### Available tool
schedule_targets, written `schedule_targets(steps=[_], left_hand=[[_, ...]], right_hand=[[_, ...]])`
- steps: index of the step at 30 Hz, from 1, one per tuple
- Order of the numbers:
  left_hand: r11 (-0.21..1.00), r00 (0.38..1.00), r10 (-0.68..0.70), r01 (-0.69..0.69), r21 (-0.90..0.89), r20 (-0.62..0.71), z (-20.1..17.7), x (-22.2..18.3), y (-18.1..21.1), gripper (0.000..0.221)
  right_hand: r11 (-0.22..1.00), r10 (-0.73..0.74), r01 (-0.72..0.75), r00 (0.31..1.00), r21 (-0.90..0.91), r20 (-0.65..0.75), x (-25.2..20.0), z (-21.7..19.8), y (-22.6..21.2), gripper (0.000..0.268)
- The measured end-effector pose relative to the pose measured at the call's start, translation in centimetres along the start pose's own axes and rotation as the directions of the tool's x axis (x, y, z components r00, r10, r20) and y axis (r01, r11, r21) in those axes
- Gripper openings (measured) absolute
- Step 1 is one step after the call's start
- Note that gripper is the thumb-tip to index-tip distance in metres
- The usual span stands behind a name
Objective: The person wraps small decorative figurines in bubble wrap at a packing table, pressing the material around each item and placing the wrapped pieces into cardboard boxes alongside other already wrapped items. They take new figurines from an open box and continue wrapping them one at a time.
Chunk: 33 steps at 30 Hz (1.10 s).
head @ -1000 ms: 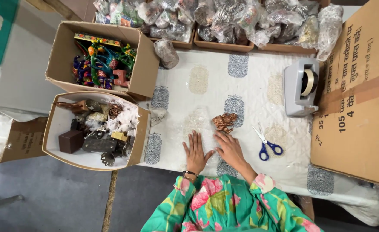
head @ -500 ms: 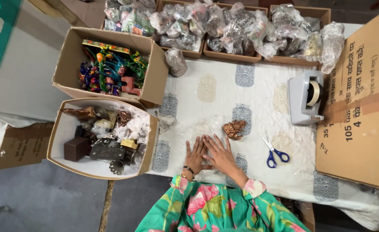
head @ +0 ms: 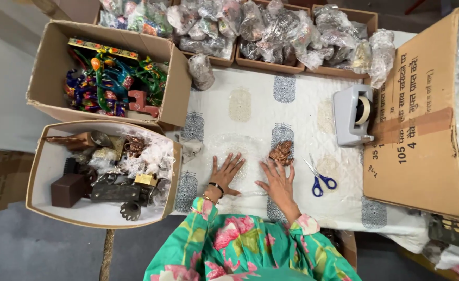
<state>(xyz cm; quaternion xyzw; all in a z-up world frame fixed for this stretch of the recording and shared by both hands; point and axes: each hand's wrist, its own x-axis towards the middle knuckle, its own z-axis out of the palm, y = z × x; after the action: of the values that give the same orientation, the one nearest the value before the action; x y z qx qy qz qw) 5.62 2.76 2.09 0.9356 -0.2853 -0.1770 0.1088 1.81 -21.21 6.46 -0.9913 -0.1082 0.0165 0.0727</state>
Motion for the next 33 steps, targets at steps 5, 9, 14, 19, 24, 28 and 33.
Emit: schedule_targets(steps=[5, 9, 14, 19, 24, 28, 33], left_hand=[[0.999, 0.999, 0.035, -0.035, -0.015, 0.035, -1.7, 0.6, -0.4, 0.147], [0.938, 0.996, -0.033, 0.002, -0.346, -0.084, -0.5, 1.8, -1.1, 0.108], [0.916, 0.967, -0.189, 0.111, -0.385, -0.172, -0.9, 2.7, -0.6, 0.058], [0.93, 0.958, -0.162, 0.068, -0.361, -0.236, -1.5, 2.5, -0.7, 0.063], [0.975, 0.933, -0.17, 0.114, -0.19, -0.316, 2.6, 3.4, 1.1, 0.063], [0.904, 0.935, -0.152, 0.0, -0.428, -0.321, 2.9, 3.1, 3.8, 0.065], [0.937, 0.977, -0.121, 0.054, -0.344, -0.177, 0.3, 1.5, 5.1, 0.089]], right_hand=[[1.0, 0.024, -0.024, 1.0, 0.01, -0.014, 0.2, -0.5, 0.8, 0.073], [0.986, -0.037, 0.032, 0.999, 0.167, 0.029, 0.7, -1.4, 2.1, 0.064], [0.977, -0.025, -0.004, 0.991, 0.212, 0.135, 1.1, -2.4, 1.9, 0.064], [0.981, -0.047, 0.038, 0.998, 0.193, 0.039, 0.7, -2.4, 3.1, 0.059], [0.973, -0.019, 0.017, 1.0, 0.229, 0.005, 0.2, -1.0, 3.7, 0.037], [0.923, 0.137, -0.048, 0.968, 0.382, -0.209, 0.0, -0.3, 3.6, 0.033], [0.947, 0.242, -0.157, 0.921, 0.279, -0.304, 2.8, -3.4, 3.0, 0.066]])
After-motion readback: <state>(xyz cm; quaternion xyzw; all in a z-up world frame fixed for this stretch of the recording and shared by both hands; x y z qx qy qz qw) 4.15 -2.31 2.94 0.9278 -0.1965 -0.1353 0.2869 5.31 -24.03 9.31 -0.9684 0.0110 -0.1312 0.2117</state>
